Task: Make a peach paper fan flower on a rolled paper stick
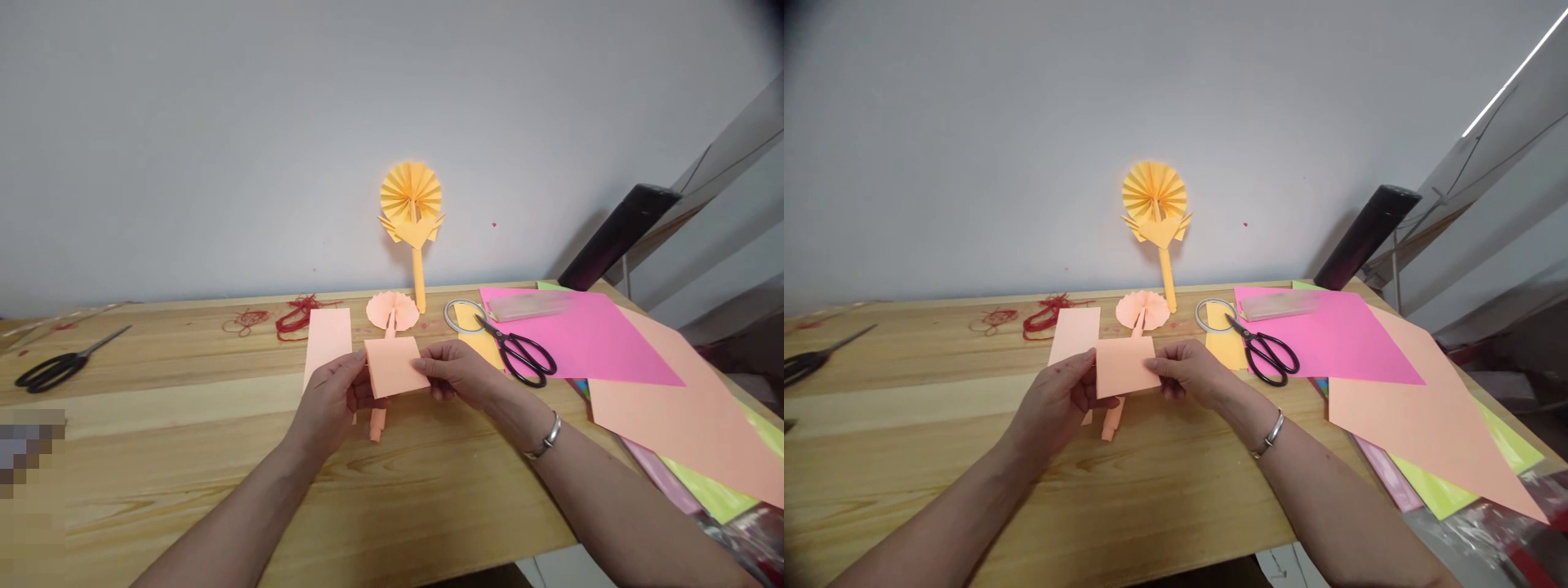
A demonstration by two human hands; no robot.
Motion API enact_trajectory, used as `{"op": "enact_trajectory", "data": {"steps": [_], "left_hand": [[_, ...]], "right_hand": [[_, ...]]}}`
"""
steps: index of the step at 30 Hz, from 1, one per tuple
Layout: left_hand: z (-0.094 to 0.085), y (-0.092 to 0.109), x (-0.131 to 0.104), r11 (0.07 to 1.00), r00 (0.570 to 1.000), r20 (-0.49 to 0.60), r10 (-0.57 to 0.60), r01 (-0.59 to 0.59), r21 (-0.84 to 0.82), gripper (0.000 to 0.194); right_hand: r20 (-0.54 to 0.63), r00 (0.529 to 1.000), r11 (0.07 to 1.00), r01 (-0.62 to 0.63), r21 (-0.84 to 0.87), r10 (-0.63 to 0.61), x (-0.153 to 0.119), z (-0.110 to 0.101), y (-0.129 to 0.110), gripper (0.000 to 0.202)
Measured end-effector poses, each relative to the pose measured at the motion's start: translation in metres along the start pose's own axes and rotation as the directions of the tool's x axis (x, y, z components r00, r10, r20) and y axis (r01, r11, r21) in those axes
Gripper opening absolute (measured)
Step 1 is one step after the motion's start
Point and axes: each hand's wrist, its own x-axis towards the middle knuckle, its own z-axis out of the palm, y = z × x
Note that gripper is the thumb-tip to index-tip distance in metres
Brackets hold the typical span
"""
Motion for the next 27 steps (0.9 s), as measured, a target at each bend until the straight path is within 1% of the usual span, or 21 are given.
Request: {"op": "enact_trajectory", "data": {"steps": [8, 13, 14, 18, 20, 23, 25, 27], "left_hand": [[0.0003, 0.0014, 0.0005, 0.998, 0.997, -0.05, 0.056, -0.055, 0.027, 0.03], [0.0007, 0.0055, -0.0009, 0.984, 0.985, -0.14, 0.096, -0.072, 0.163, 0.048], [0.0012, 0.0063, -0.0013, 0.978, 0.984, -0.148, 0.102, -0.073, 0.193, 0.048], [0.0027, 0.0081, -0.0024, 0.951, 0.973, -0.194, 0.124, -0.06, 0.303, 0.037], [0.0022, 0.0081, -0.0022, 0.944, 0.967, -0.217, 0.135, -0.059, 0.325, 0.036], [0.0003, 0.0072, -0.001, 0.948, 0.957, -0.246, 0.151, -0.07, 0.312, 0.035], [-0.0009, 0.0066, 0.0, 0.949, 0.952, -0.262, 0.155, -0.07, 0.307, 0.035], [-0.0014, 0.0061, 0.0008, 0.951, 0.952, -0.265, 0.154, -0.07, 0.303, 0.033]], "right_hand": [[0.016, 1.0, 1.0, -0.01, -0.009, 0.01, 0.0001, -0.0009, 0.0014, 0.032], [0.005, 1.0, 1.0, -0.019, -0.021, 0.019, -0.0018, 0.0005, -0.0026, 0.03], [0.007, 1.0, 1.0, -0.023, -0.021, 0.023, -0.0024, 0.0007, -0.0034, 0.03], [0.019, 1.0, 0.999, -0.024, -0.027, 0.024, -0.0043, 0.001, -0.0049, 0.03], [0.026, 1.0, 0.999, -0.016, -0.035, 0.017, -0.0044, 0.0009, -0.0045, 0.032], [0.041, 0.999, 1.0, -0.01, -0.022, 0.011, -0.0035, 0.0005, -0.0037, 0.043], [0.069, 0.998, 1.0, -0.001, 0.0, 0.001, -0.003, 0.0002, -0.0035, 0.051], [0.101, 0.995, 1.0, 0.013, 0.007, -0.014, -0.0033, -0.0001, -0.0039, 0.054]]}}
